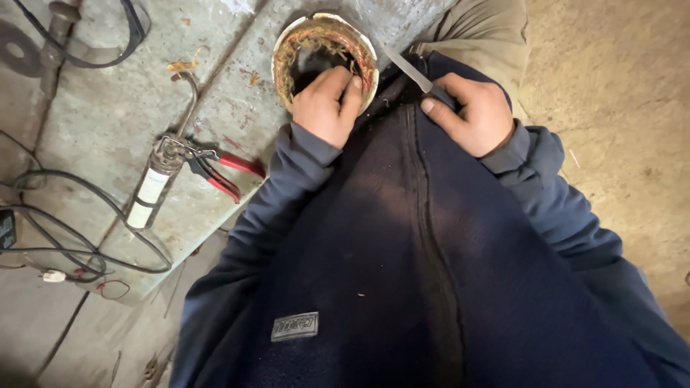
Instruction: Scraping and cleaning the surfaces of a metal motor component using a knife on a workbench.
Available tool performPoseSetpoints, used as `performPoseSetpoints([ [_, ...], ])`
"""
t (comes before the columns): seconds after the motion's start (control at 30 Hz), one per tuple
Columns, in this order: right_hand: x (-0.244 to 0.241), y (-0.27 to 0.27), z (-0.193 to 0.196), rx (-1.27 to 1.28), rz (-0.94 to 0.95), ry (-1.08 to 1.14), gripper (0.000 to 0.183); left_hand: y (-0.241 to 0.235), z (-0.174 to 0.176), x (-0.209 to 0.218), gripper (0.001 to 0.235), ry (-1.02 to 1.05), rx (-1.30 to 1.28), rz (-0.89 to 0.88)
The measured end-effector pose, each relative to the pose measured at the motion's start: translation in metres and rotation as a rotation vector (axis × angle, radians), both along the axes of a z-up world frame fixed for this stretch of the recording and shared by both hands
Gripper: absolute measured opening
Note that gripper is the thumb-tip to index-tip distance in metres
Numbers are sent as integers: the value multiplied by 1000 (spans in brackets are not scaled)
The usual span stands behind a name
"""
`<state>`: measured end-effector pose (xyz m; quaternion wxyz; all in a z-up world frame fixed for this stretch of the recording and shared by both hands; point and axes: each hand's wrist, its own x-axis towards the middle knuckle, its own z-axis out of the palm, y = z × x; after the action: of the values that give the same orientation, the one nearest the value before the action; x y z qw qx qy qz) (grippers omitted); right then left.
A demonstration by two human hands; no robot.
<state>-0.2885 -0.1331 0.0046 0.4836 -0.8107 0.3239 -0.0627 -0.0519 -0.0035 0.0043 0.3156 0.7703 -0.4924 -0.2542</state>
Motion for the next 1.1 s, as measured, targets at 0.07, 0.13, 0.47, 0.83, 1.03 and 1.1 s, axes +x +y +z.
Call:
performPoseSetpoints([
  [0.07,-3,-2,-1,-2,39,8,23,-2,2,4,20,88,-8,-20],
  [0.13,-3,-4,12,-40,89,40,23,-4,-3,10,21,127,8,-36],
  [0.47,9,-2,83,-389,321,255,25,-3,0,12,10,-318,-222,-301],
  [0.83,20,4,93,-432,277,230,25,-19,-19,10,23,47,-56,106],
  [1.03,30,3,97,-490,247,267,35,-8,-3,35,27,200,-53,40],
  [1.1,33,4,100,-526,270,297,37,-5,-4,36,28,225,-51,13],
])
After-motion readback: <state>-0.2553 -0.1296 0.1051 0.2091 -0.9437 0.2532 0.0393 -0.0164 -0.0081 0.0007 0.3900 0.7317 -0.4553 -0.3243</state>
